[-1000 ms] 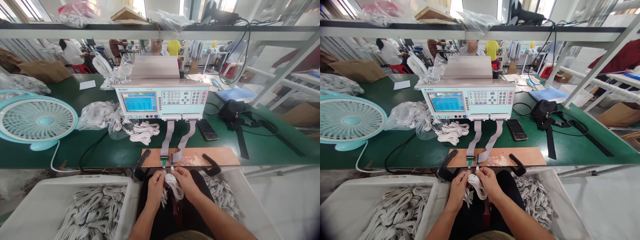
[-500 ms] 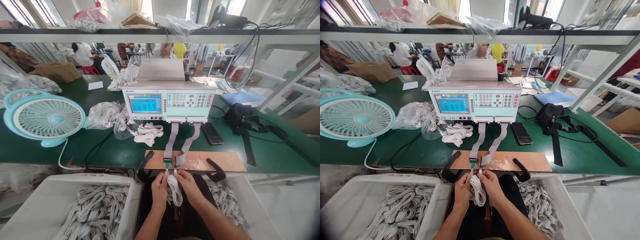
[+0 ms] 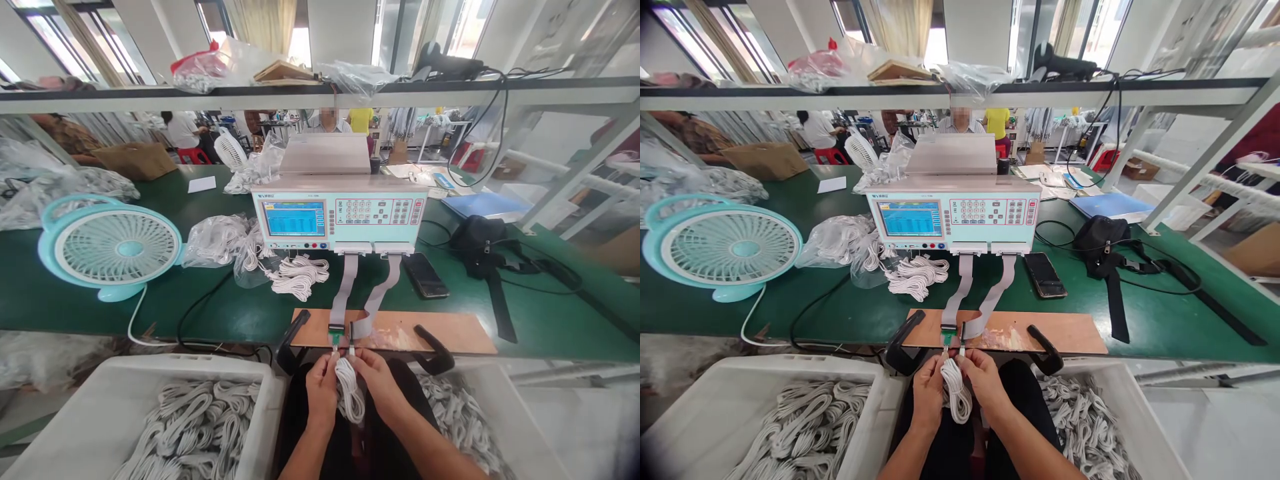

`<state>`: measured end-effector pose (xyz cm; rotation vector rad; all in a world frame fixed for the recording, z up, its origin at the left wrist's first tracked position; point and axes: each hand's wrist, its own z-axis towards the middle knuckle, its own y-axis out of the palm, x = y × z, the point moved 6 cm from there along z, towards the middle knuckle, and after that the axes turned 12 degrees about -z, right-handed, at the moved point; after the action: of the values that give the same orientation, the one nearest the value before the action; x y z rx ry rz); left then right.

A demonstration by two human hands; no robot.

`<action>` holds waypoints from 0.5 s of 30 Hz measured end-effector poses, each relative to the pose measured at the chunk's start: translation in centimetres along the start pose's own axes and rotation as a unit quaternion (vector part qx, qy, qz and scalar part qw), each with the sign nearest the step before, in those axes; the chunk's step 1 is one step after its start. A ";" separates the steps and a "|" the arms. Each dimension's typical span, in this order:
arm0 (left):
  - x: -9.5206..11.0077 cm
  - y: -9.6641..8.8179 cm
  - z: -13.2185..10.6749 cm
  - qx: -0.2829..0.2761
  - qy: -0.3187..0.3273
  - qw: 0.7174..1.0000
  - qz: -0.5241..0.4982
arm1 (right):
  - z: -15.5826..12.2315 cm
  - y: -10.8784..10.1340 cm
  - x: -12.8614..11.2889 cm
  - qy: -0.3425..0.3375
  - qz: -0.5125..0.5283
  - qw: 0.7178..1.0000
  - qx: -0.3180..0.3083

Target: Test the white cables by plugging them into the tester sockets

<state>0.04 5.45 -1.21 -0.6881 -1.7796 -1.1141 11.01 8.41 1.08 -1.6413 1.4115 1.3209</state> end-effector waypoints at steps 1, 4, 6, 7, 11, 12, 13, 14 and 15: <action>-0.2 0.0 0.0 -0.003 -0.006 1.000 -0.002 | 0.0 0.1 -0.1 -0.001 0.001 1.000 0.000; -0.5 -0.1 0.2 -0.011 -0.015 1.000 0.002 | -0.1 0.2 -0.3 -0.009 -0.001 1.000 -0.001; -0.4 0.0 0.4 -0.019 -0.012 1.000 0.003 | -0.2 0.3 -0.4 -0.012 -0.003 1.000 0.004; -0.3 0.1 0.5 -0.024 -0.011 1.000 0.005 | -0.2 0.3 -0.3 -0.011 -0.005 1.000 0.008; 0.5 0.6 0.7 -0.028 -0.012 0.999 0.028 | -0.1 0.3 -0.1 -0.014 -0.002 1.000 0.025; 0.8 0.6 0.7 -0.019 -0.011 0.999 0.037 | -0.1 0.4 0.0 -0.020 0.003 0.999 0.026; 1.1 0.6 0.7 -0.005 -0.010 0.999 0.045 | 0.0 0.4 0.1 -0.026 0.009 0.999 0.026; 1.3 0.5 0.7 0.009 -0.008 0.999 0.052 | 0.1 0.5 0.2 -0.032 0.015 0.999 0.026; 1.4 0.4 0.7 0.022 -0.006 0.998 0.057 | 0.3 0.5 0.4 -0.037 0.021 0.999 0.027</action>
<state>-0.53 6.21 0.11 -0.7613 -1.7469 -0.9932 10.39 8.40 0.71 -1.5198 1.4317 1.3425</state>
